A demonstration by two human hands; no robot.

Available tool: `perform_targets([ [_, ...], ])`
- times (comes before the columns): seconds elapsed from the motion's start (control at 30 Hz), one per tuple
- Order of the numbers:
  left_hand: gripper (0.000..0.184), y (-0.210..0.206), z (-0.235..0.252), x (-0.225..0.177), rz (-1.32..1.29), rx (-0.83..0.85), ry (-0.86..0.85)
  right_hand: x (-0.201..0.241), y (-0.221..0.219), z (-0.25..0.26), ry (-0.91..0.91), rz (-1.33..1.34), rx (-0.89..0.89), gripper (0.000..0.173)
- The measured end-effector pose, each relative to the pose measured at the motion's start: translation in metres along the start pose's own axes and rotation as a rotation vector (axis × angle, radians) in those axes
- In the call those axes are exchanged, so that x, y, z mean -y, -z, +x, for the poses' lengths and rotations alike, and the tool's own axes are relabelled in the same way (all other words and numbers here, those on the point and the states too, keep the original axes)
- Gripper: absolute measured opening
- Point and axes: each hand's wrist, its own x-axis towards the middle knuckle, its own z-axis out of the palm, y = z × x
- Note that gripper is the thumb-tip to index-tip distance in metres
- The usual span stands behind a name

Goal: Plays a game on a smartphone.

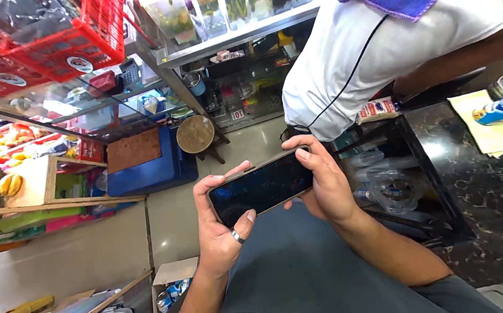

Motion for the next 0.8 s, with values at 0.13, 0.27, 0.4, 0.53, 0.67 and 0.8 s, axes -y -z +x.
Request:
perform_targets([
  [0.13,0.069,0.0012,0.0014,0.0019,-0.042,-0.007,0.03,-0.0004,0.0004,-0.001,0.002,0.011,0.01,0.03],
  [0.27,0.07,0.0004,0.0016,0.0008,-0.049,0.018,0.02,0.0009,-0.0002,-0.0012,0.001,0.003,-0.003,0.028],
  [0.4,0.07,-0.0007,0.0011,-0.0005,-0.038,0.04,0.005,-0.0015,-0.0009,0.0008,0.028,-0.016,-0.031,0.023],
  [0.53,0.071,0.0008,0.0021,0.0019,-0.124,-0.001,0.055,0.002,0.0021,-0.0013,-0.001,-0.005,0.04,0.029],
  [0.67,0.071,0.0016,0.0015,0.0029,-0.171,0.003,0.052,0.0035,0.0018,-0.0025,-0.015,0.002,0.05,0.029],
  [0.8,0.069,0.0,-0.0004,0.0007,-0.099,0.022,0.013,0.0018,-0.0009,-0.0027,-0.018,-0.004,0.0,0.026],
])
